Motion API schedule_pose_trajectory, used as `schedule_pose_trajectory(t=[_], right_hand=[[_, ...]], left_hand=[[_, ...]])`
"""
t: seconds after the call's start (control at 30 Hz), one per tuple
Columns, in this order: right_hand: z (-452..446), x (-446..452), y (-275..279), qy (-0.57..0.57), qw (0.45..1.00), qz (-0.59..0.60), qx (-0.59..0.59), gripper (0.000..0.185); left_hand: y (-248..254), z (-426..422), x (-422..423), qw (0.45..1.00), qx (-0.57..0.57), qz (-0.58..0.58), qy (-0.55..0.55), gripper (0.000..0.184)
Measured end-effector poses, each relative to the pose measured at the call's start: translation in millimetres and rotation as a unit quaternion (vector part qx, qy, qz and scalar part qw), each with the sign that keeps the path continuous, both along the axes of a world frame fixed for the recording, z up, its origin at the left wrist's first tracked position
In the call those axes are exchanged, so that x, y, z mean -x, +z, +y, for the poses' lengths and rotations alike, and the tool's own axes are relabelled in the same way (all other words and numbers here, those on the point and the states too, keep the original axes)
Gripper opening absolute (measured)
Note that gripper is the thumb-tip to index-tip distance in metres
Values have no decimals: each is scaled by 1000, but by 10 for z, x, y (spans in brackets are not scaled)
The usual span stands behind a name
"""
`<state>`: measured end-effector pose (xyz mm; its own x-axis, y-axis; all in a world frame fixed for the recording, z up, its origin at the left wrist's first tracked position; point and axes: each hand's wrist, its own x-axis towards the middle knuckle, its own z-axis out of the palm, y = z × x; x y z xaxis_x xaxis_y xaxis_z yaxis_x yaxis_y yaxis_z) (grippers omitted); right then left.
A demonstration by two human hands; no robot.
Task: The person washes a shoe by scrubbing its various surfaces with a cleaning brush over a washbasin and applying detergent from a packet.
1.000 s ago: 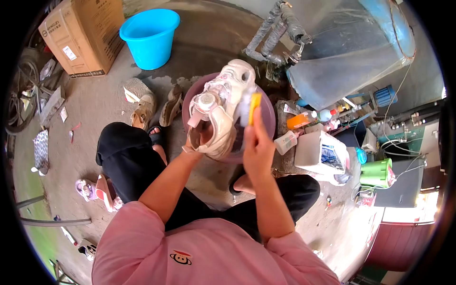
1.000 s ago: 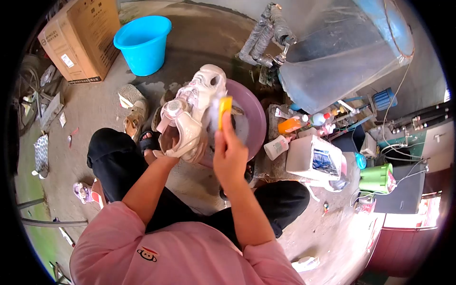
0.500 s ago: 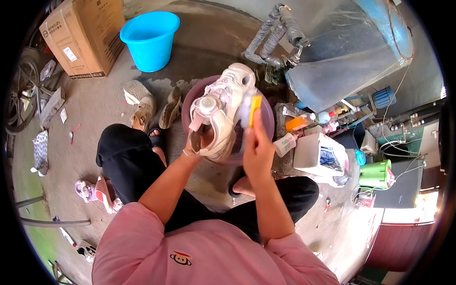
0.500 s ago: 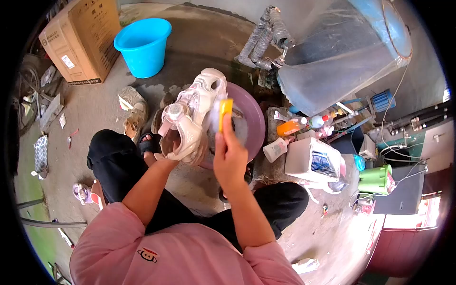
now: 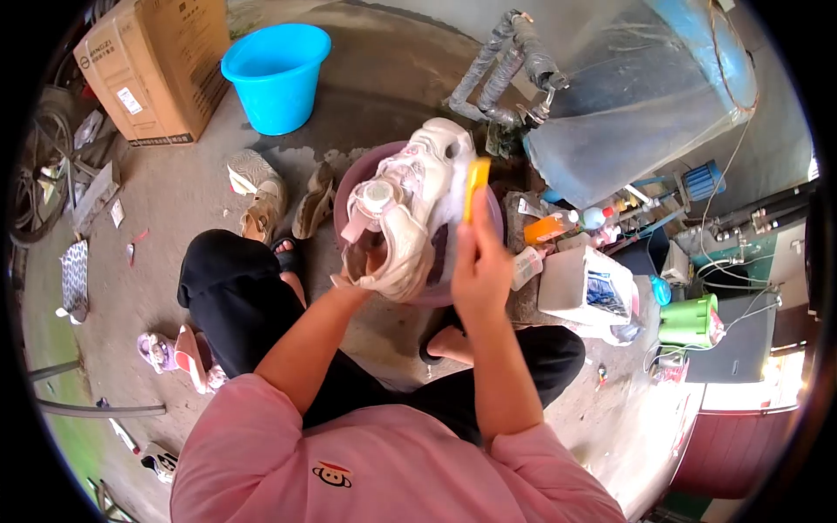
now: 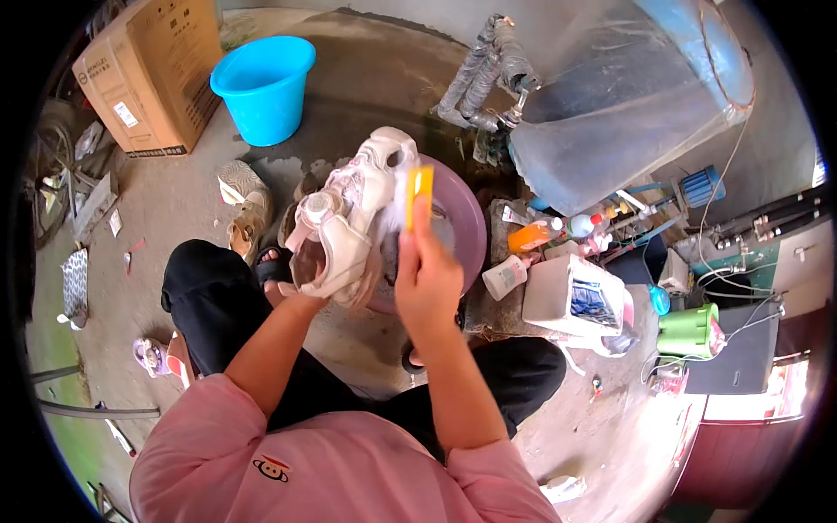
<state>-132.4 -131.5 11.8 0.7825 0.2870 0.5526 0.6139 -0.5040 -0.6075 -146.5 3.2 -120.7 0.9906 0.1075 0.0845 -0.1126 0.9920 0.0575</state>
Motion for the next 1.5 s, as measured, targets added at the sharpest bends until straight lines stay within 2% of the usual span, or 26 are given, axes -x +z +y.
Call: schedule_pose_trajectory(t=[0.07, 0.27, 0.33, 0.37, 0.47, 0.5, 0.53, 0.57, 0.63, 0.73, 0.77, 0.83, 0.9, 0.93, 0.97, 1.03, 1.1, 1.13, 1.17, 1.2, 1.23, 1.27, 1.37, 1.43, 1.47, 1.5], right_hand=[[-17, 214, -169, -9, 998, 8, 56, 41], [-11, -323, 26, -37, 999, -11, 22, 36], [17, -421, 109, -52, 998, 31, 5, 36], [38, -389, 118, -56, 997, 54, -5, 37], [18, -67, 52, -30, 995, 100, 0, 37], [21, 32, -96, 3, 999, 48, -13, 38], [6, 168, -176, 14, 999, 47, 2, 39], [-9, 303, -255, 26, 998, 46, 17, 40], [-46, 204, -216, 13, 999, 44, 25, 39], [-26, -25, -37, 5, 999, 52, -1, 38], [-5, -86, 20, 3, 999, 39, -10, 38], [12, -232, 72, -12, 999, 22, -29, 38], [25, -326, 74, -31, 998, 25, -41, 38], [41, -335, 71, -40, 998, 32, -40, 38], [40, -289, 66, -51, 997, 45, -24, 38], [27, -97, -24, -37, 998, 57, -15, 38], [29, 172, -183, 13, 998, 58, -29, 39], [34, 283, -167, 23, 996, 88, -20, 39], [15, 252, -179, 28, 997, 70, -34, 38], [-2, 155, -161, 16, 998, 49, -35, 38], [-18, -6, -116, 1, 999, 29, -37, 37], [-44, -171, -68, -14, 999, 7, -39, 37], [-100, -503, 84, -59, 985, 115, -112, 37], [-99, -446, 81, -61, 991, 91, -70, 37], [-106, -345, 12, -51, 993, 81, -68, 37], [-114, -243, -59, -41, 994, 72, -66, 38]], left_hand=[[17, 59, -16, 1000, -10, -8, 11, 45], [-184, -107, -36, 997, 60, 50, -21, 45], [9, -135, -43, 999, 52, 5, -6, 44], [19, -101, -55, 1000, 12, 20, 2, 44], [269, 19, 26, 990, -106, -52, 72, 41], [374, 40, 73, 946, -296, -27, 128, 40], [479, 62, 120, 838, -512, 23, 188, 39], [583, 83, 166, 711, -659, 74, 234, 38], [571, 42, 120, 881, -444, 81, 144, 39], [416, -53, 63, 973, -191, 121, 54, 46], [455, -75, 69, 979, -173, 97, 47, 46], [370, -133, 61, 949, -294, 54, 97, 43], [324, -124, -2, 921, -341, 53, 182, 44], [266, -88, -20, 836, -502, 14, 219, 44], [208, -52, -40, 724, -632, -18, 275, 44], [196, 94, -25, 628, -749, 50, 204, 42], [264, 70, -15, 780, -599, -5, 179, 47], [327, 38, 18, 866, -481, -21, 137, 49], [390, 7, 52, 938, -333, -34, 93, 51], [456, -22, 85, 979, -191, -37, 54, 53], [402, -39, 100, 988, -136, -71, 27, 54], [399, -76, 89, 992, -119, -48, 2, 56], [417, -143, 127, 983, -177, 40, -16, 61], [344, -113, 103, 979, -199, -9, 38, 53], [318, -45, 97, 932, -349, 3, 95, 50], [317, -27, 83, 900, -419, 16, 122, 48]])
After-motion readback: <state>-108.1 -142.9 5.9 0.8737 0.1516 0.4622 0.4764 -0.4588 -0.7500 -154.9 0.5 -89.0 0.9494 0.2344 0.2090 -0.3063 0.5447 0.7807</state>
